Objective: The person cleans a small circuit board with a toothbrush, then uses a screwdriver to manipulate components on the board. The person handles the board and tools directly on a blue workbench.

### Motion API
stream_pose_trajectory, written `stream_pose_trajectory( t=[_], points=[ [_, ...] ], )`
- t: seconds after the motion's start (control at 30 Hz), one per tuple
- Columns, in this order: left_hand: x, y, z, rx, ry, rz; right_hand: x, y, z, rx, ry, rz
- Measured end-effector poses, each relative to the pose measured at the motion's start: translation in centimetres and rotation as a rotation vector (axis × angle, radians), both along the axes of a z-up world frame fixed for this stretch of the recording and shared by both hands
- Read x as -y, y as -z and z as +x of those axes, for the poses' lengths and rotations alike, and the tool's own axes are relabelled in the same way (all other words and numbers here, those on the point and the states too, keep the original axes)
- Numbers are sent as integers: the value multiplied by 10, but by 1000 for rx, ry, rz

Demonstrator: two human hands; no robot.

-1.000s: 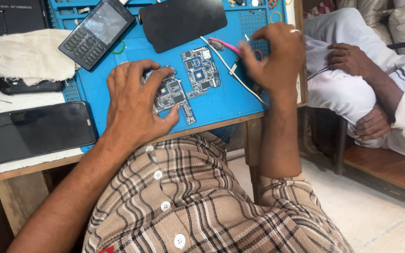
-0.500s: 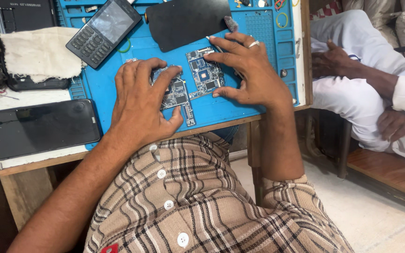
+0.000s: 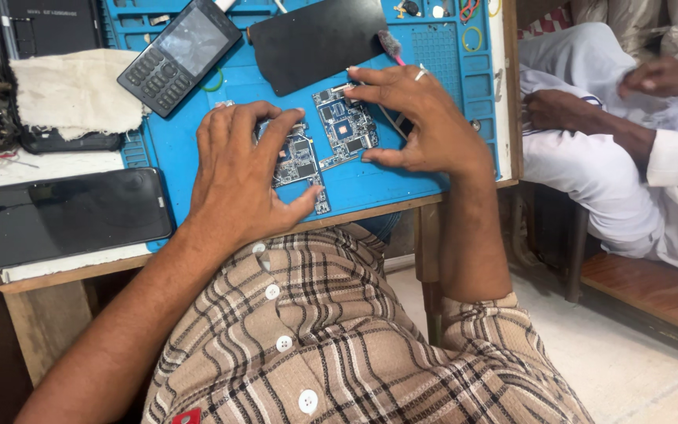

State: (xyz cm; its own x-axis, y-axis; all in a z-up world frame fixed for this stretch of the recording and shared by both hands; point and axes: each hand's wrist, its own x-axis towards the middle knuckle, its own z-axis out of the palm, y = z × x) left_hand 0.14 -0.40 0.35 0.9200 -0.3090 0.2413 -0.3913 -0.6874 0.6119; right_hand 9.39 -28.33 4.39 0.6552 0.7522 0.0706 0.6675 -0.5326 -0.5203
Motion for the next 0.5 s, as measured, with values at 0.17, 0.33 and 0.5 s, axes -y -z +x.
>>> stream_pose_trajectory(
  t=[0.17, 0.33, 0.5],
  points=[
    [2, 2, -1, -48, -59, -64, -2, 2, 0, 15, -4, -57],
    [2, 3, -1, -6, -99, -51, -3, 4, 1, 3, 16, -78],
    [0, 4, -4, 31, -107, -61, 0, -7, -9, 3, 38, -11]
  ],
)
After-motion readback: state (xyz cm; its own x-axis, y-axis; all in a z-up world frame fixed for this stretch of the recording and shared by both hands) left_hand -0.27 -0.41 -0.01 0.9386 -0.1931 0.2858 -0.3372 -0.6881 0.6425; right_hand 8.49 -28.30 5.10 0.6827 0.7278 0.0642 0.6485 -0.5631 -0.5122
